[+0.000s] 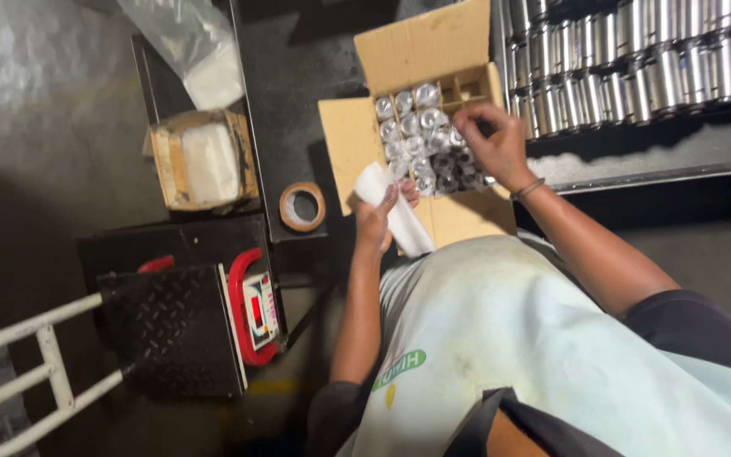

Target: The person places individually wrapped metal parts into a cardboard box with dividers, then seals the box with tape and stacks it. The person then opens another box and continues placing wrapped parts into it.

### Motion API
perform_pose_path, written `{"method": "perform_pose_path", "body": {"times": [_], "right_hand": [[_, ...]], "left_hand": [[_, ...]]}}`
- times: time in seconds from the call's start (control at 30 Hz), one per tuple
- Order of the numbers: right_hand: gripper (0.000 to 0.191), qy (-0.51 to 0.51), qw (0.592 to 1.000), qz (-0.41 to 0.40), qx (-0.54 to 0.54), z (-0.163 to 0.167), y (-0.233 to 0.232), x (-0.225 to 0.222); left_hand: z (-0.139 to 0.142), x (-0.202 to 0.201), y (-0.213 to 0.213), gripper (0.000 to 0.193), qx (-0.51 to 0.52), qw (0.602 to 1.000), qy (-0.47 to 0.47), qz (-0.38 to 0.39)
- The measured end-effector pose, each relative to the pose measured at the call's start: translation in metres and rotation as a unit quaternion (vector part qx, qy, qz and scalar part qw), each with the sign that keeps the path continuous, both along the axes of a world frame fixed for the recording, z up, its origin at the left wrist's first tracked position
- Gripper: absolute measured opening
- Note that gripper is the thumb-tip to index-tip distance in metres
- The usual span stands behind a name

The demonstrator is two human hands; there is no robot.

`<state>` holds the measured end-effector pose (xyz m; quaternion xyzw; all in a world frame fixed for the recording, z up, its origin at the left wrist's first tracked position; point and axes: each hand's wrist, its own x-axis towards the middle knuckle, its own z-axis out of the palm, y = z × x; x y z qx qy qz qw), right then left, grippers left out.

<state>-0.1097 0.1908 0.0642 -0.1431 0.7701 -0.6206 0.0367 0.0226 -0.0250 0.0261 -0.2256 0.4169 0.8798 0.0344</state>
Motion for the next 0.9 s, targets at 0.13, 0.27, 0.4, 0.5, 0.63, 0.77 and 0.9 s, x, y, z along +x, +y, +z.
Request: {"method": "perform_pose_path", "body": {"times": [0.13,0.27,0.4,0.5,0.63,0.77,0.9], "right_hand": [[0.022,0.079,0.977,0.184,0.072,0.023,-0.018,0.034],[0.021,-0.014,0.987,0.090,0.133,0.027,-0.015,0.029],[0.020,-0.027,0.957,0.160,0.241,0.025,0.019,0.000],[0.038,0.033,0.959,0.216,0.183,0.030,0.025,0.009],[0.059,-0.226,0.947,0.201,-0.107,0.044,0.025,0.021],[0.080,0.138,0.936,0.037,0.323,0.042,0.076,-0.038],[0.075,-0.066,0.855,-0.227,0.462,0.013,0.137,-0.110]], "left_hand": [[-0.002,-0.014,0.021,0.044,0.142,0.988,-0.017,0.049],[-0.017,-0.029,0.028,0.034,0.181,0.983,-0.018,-0.007],[-0.024,-0.052,0.018,0.032,-0.003,0.998,-0.014,-0.067],[-0.009,-0.059,0.028,0.021,-0.435,0.892,0.086,-0.085],[0.038,-0.051,0.042,0.016,-0.038,0.985,-0.098,-0.136],[0.081,-0.059,0.031,0.024,-0.635,0.763,0.068,-0.104],[0.097,-0.062,0.030,0.031,-0.594,0.797,0.077,-0.079]]}}
